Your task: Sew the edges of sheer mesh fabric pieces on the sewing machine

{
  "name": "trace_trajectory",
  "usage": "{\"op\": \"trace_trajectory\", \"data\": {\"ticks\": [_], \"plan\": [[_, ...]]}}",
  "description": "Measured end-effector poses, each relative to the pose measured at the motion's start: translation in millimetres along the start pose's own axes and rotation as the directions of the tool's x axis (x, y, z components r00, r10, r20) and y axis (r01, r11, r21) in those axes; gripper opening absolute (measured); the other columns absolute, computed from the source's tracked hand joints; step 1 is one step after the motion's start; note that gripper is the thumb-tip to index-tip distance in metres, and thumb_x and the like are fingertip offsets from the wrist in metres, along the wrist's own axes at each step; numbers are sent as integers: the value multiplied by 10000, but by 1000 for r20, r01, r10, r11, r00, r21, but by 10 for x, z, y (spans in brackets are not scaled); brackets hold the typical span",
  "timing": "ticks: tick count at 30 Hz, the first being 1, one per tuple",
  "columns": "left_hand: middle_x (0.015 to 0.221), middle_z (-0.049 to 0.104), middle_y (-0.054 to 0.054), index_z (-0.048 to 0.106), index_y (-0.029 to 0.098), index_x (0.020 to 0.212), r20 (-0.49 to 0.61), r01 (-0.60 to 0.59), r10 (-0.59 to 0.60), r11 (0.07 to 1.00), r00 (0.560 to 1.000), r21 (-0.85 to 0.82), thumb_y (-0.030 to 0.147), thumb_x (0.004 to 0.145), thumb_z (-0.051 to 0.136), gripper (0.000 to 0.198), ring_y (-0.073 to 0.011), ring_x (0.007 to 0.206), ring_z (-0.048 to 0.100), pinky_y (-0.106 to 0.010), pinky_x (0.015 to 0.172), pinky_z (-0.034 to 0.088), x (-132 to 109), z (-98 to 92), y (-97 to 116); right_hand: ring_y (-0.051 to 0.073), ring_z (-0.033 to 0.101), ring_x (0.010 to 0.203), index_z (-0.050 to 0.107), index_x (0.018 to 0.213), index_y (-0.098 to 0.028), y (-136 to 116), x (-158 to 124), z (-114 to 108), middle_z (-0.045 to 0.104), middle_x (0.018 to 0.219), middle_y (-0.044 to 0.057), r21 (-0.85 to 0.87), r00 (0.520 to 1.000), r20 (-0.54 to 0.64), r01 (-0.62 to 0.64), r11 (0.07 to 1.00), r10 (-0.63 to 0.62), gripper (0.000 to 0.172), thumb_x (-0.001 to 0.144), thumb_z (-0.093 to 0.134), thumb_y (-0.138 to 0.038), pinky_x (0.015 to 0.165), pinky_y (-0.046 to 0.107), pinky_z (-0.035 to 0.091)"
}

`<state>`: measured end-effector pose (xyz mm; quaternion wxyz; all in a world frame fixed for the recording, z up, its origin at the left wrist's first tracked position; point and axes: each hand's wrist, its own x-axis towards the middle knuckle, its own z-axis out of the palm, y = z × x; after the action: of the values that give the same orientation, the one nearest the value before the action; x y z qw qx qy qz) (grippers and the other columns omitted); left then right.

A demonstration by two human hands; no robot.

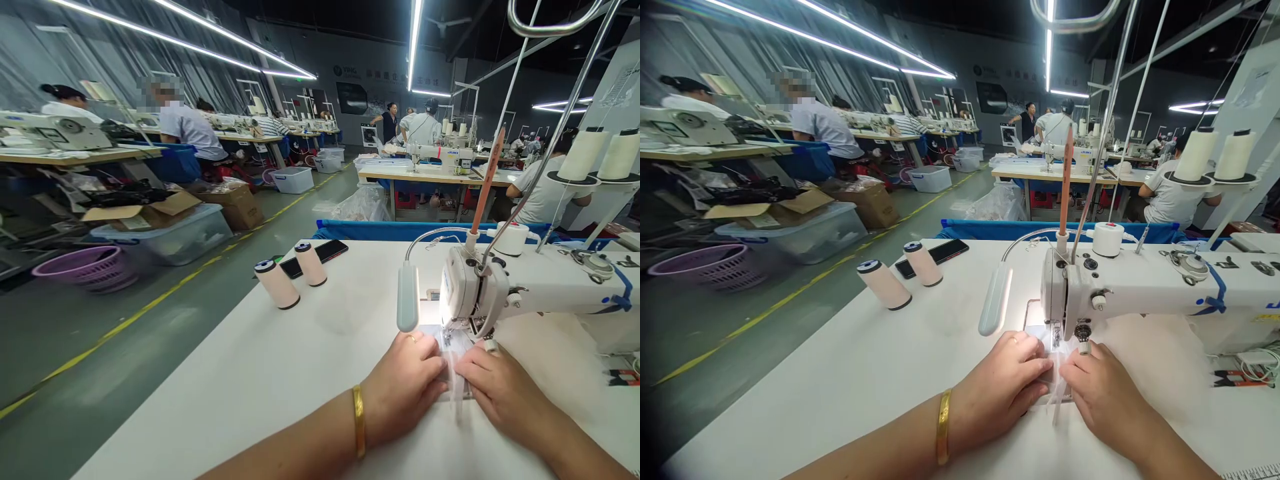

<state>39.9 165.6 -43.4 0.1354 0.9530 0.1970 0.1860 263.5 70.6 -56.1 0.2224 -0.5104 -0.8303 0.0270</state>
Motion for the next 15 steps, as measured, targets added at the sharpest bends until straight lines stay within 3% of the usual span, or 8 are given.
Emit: {"op": "trace_trajectory", "data": {"ticks": [4, 7, 9, 10, 12, 15], "plan": [[1126, 722, -34, 651, 198, 944, -17, -66, 65, 995, 998, -73, 178, 927, 673, 34, -237, 991, 614, -442, 953, 412, -8, 26, -20, 248, 553, 842, 654, 1023, -220, -21, -9, -60, 662, 930, 48, 21, 998, 47, -31, 999, 30, 295, 981, 431, -31, 787, 401, 495], [1129, 707, -40, 659, 214, 1035, 28, -45, 48, 994, 998, -99, 331, 894, 777, 218, -255, 1012, 611, -443, 961, 410, -22, -32, -42, 266, 579, 965, 656, 1194, -263, -25, -20, -151, 691, 1116, 44, 105, 992, 122, -49, 993, 36, 167, 1029, 641, -280, 877, 419, 509], [1151, 676, -50, 656, 229, 1123, 77, -27, 37, 992, 996, -123, 531, 800, 862, 487, -277, 1033, 599, -449, 974, 414, -33, -77, -59, 275, 586, 1035, 642, 1271, -300, -17, -26, -193, 679, 1231, 37, 148, 986, 162, -56, 987, 31, 388, 933, 804, -404, 918, 414, 516], [1165, 659, -55, 649, 234, 1165, 96, -23, 36, 990, 995, -137, 616, 746, 879, 612, -286, 1045, 593, -453, 987, 413, -37, -93, -65, 270, 591, 1035, 655, 1244, -301, -12, -26, -199, 680, 1232, 35, 151, 986, 165, -53, 987, 28, 353, 935, 805, -387, 915, 405, 519], [1188, 631, -62, 634, 241, 1219, 109, -6, 23, 988, 994, -155, 701, 684, 883, 748, -300, 1075, 579, -464, 1015, 407, -31, -100, -67, 253, 598, 980, 684, 1072, -271, -2, -15, -178, 699, 1138, 37, 134, 991, 124, -55, 989, 38, 62, 1033, 639, -256, 869, 393, 516], [1193, 619, -69, 631, 235, 1201, 70, 63, -53, 986, 996, -152, 615, 721, 899, 668, -310, 1115, 568, -460, 1004, 402, 25, -61, -38, 246, 595, 915, 658, 923, -242, 2, 24, -97, 708, 1001, 50, 180, 993, -44, -104, 978, 114, 287, 1079, 429, -166, 811, 393, 510]]}}
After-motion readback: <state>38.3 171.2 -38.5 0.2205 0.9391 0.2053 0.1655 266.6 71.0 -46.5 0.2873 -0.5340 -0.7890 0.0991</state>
